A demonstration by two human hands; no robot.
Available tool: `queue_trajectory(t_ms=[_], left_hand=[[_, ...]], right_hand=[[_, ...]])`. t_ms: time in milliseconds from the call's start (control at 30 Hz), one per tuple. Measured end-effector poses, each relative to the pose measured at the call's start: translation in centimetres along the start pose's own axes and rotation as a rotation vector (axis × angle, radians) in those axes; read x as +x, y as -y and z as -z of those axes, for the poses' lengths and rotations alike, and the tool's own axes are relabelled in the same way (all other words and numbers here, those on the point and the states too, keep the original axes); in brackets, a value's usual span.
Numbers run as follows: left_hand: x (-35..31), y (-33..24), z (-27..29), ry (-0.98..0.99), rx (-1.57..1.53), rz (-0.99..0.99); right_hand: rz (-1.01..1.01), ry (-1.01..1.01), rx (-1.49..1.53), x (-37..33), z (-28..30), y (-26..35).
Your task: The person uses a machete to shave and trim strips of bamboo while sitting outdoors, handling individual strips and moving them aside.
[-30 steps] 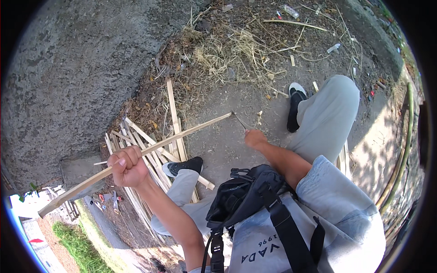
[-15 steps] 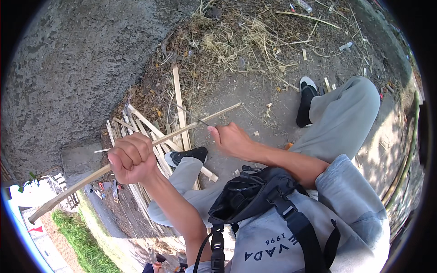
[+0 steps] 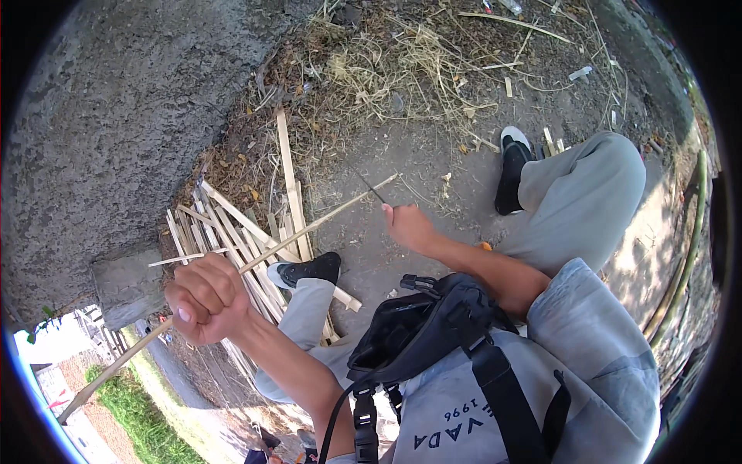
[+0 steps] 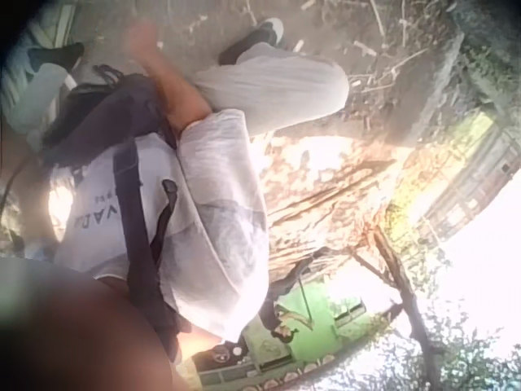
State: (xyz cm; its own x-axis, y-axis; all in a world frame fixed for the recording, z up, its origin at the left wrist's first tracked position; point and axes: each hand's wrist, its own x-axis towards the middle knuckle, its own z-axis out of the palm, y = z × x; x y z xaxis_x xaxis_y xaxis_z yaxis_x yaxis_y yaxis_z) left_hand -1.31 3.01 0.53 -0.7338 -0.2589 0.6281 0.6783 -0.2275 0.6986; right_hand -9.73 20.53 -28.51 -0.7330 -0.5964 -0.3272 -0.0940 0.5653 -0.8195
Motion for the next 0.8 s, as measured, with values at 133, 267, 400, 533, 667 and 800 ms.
queue_trajectory(t_ms=[133,267,400,533,667,800], left_hand=[[-0.6,-0.2,0.7,0.029,0.055,0.040],[-0.8,-1.2,1.7,0.017,-0.036,0.010],[-1.0,-1.5,2.1,0.006,-0.074,-0.001],[-1.0,-0.8,2.0,0.041,-0.008,0.030],[-1.4,-1.5,2.4,-0.008,0.058,0.028],[-1.3,-1.4,2.7,-0.042,0.021,-0.015]], right_hand=[[-0.066,0.008,-0.002,0.8,-0.2,-0.5],[0.111,0.085,0.040,-1.5,1.3,7.6],[-0.020,0.119,-0.120,-0.1,0.2,2.5],[-0.152,0.044,-0.203,1.6,-1.4,-5.3],[-0.077,0.112,-0.100,0.8,-0.9,0.7],[0.009,0.102,-0.030,0.1,-0.4,5.3]])
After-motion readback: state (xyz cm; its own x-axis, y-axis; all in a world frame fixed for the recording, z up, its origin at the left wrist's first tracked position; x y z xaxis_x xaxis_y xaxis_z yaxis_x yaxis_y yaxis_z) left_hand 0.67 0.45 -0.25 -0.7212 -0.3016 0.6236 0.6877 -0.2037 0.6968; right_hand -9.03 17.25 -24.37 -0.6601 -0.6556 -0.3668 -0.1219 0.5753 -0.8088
